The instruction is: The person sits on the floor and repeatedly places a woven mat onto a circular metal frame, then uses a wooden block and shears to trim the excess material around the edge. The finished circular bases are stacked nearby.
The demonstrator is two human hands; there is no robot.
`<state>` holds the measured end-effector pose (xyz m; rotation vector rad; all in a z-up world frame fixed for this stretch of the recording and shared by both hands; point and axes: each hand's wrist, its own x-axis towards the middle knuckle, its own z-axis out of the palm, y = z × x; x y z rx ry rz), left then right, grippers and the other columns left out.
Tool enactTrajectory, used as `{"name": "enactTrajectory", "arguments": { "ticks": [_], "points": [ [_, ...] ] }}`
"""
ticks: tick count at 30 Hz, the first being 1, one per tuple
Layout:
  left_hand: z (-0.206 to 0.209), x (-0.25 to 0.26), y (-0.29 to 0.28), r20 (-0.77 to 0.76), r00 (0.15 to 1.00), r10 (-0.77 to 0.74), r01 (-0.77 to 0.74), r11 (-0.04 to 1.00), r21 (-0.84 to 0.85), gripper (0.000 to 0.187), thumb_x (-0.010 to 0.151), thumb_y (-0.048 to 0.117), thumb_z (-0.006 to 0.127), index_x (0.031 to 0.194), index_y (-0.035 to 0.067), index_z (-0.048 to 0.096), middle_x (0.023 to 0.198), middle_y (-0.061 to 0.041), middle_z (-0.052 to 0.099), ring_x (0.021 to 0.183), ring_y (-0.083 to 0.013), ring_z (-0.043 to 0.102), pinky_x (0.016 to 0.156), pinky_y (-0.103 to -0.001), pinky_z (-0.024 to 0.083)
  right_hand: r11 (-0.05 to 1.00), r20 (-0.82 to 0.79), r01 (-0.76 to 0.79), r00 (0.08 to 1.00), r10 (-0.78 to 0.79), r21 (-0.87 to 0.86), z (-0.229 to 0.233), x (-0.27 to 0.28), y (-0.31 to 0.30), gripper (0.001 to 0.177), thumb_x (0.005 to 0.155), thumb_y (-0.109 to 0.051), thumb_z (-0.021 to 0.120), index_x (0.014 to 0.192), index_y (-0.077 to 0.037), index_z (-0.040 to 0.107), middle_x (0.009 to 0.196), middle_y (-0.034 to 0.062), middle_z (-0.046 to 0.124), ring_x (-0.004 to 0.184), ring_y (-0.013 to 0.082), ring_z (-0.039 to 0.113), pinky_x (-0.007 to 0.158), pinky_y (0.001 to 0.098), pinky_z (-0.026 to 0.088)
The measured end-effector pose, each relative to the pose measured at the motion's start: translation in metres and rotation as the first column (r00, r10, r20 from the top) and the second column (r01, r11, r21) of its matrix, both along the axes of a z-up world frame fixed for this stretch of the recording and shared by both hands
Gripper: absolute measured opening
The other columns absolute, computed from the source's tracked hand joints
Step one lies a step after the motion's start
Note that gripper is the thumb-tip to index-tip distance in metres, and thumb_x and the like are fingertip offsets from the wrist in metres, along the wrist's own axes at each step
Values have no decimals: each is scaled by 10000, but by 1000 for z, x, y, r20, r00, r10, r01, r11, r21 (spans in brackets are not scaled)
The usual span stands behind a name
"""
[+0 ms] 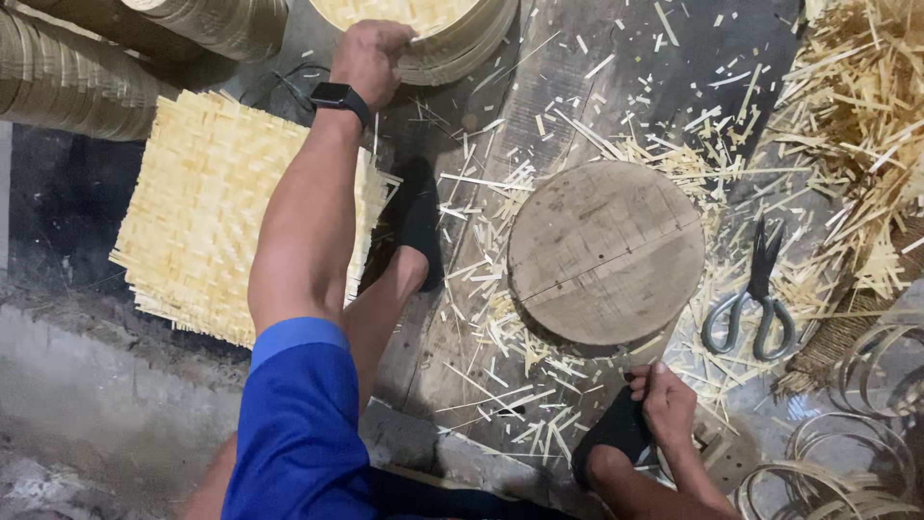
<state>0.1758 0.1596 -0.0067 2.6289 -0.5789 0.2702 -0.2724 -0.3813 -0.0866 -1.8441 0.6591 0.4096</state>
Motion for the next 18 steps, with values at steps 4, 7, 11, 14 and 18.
{"name": "enactTrajectory", "arguments": {
  "ticks": [4, 7, 11, 14, 18],
  "points": [
    [4, 7, -4, -137, 988, 66, -48, 990, 130, 273, 827, -40, 651, 1044, 92, 749, 963, -179, 710, 961, -387, 676, 911, -490, 520, 998, -17, -34, 999, 33, -48, 2, 2, 0, 514, 1122, -304, 414, 977, 64, 742, 718, 105, 689, 604, 148, 615, 616, 293, 515],
    [8, 0, -7, -98, 989, 110, -73, 945, 320, 320, 859, 19, 671, 1174, 76, 691, 1107, -160, 713, 1092, -394, 644, 1093, -545, 441, 999, -1, -29, 1000, 29, -21, 3, 1, 1, 521, 1134, -309, 419, 977, 70, 741, 726, 105, 686, 613, 145, 601, 616, 294, 503],
    [22, -60, -14, 86, 959, 270, -283, 921, 267, 722, 912, 191, 769, 1534, 6, 452, 1512, -206, 505, 1416, -434, 406, 1186, -593, 281, 1000, -7, -28, 1000, 28, -2, 3, 5, 0, 541, 1143, -320, 416, 973, 76, 743, 729, 110, 683, 613, 149, 603, 610, 299, 500],
    [32, -152, -13, -281, 774, 567, -500, 820, 278, 1172, 708, 451, 875, 1553, -68, 252, 1626, -254, 262, 1513, -449, 177, 1175, -588, 211, 999, 27, -34, 999, 34, 14, 4, 6, -1, 553, 1146, -331, 403, 975, 78, 735, 731, 105, 686, 610, 142, 611, 612, 294, 505],
    [37, -231, 12, -401, 548, 734, -424, 657, 624, 1379, 610, 736, 886, 1461, -195, 327, 1493, -460, 287, 1392, -604, 276, 1077, -605, 337, 998, 63, -67, 996, 66, 3, 3, 7, -1, 541, 1134, -316, 411, 961, 82, 733, 756, 109, 709, 606, 143, 616, 604, 287, 511]
  ]
}}
